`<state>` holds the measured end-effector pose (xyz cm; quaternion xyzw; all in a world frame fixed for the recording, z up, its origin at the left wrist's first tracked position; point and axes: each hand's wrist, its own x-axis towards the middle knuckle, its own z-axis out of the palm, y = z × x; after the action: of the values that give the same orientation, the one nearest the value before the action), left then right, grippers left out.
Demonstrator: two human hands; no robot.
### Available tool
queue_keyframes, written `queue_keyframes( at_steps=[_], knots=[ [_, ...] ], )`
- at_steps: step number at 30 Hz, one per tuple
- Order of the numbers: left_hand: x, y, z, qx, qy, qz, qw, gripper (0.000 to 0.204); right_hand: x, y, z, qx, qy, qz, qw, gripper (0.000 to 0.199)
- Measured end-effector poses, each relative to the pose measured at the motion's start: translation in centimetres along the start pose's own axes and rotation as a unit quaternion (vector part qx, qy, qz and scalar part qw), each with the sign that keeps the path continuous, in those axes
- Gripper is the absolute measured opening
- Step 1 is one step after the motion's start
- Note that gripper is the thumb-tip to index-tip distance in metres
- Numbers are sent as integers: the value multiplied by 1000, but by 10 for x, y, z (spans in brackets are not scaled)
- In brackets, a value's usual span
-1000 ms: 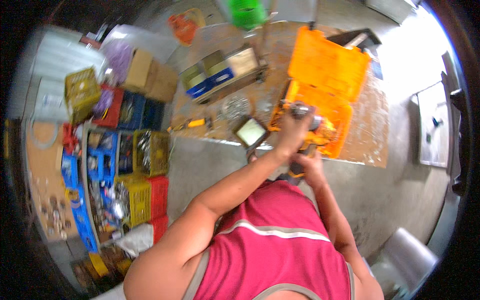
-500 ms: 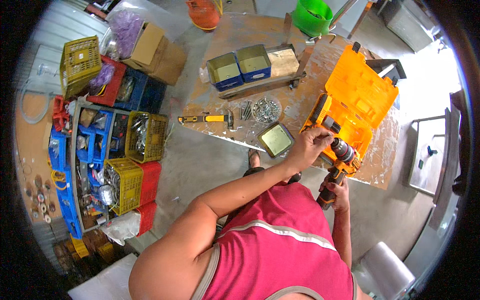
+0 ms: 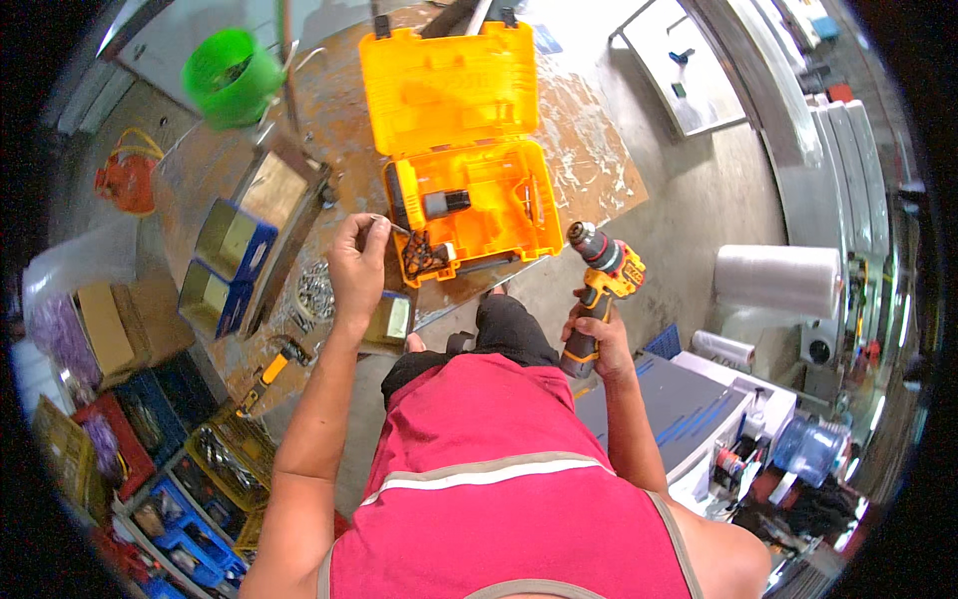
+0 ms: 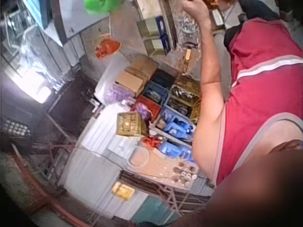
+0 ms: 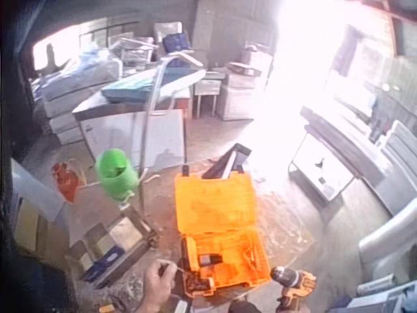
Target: The person uses a cordless drill to drive screws into small metal boxes on a workbench. They repeatedly pick up screws, attach them to the drill, and fasten them into the boxes. The person also handles a container of screws and organizes them on the table.
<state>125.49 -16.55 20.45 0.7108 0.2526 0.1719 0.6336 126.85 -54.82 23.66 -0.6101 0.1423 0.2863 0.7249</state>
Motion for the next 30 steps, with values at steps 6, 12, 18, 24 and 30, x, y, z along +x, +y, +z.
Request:
queue_keyframes(
  at_steps=[6, 12, 18, 24, 30],
  knots=[
    [33, 0, 106, 179, -91, 8, 979, 24, 69, -15, -77, -33, 105, -10, 994, 57],
    [97, -32, 217, 409, -141, -111, 895, 31, 180, -40, -142, -146, 113, 59, 981, 27],
    [107, -40, 258, 487, -107, -85, 863, 36, 258, -66, -150, -230, 42, 65, 970, 20],
    [71, -41, 301, 477, -205, -124, 846, 35, 299, -73, -140, -374, -7, 92, 923, 26],
    [43, -52, 282, 362, -80, -9, 929, 18, 300, -87, -128, -698, -11, 36, 715, 63]
  ],
)
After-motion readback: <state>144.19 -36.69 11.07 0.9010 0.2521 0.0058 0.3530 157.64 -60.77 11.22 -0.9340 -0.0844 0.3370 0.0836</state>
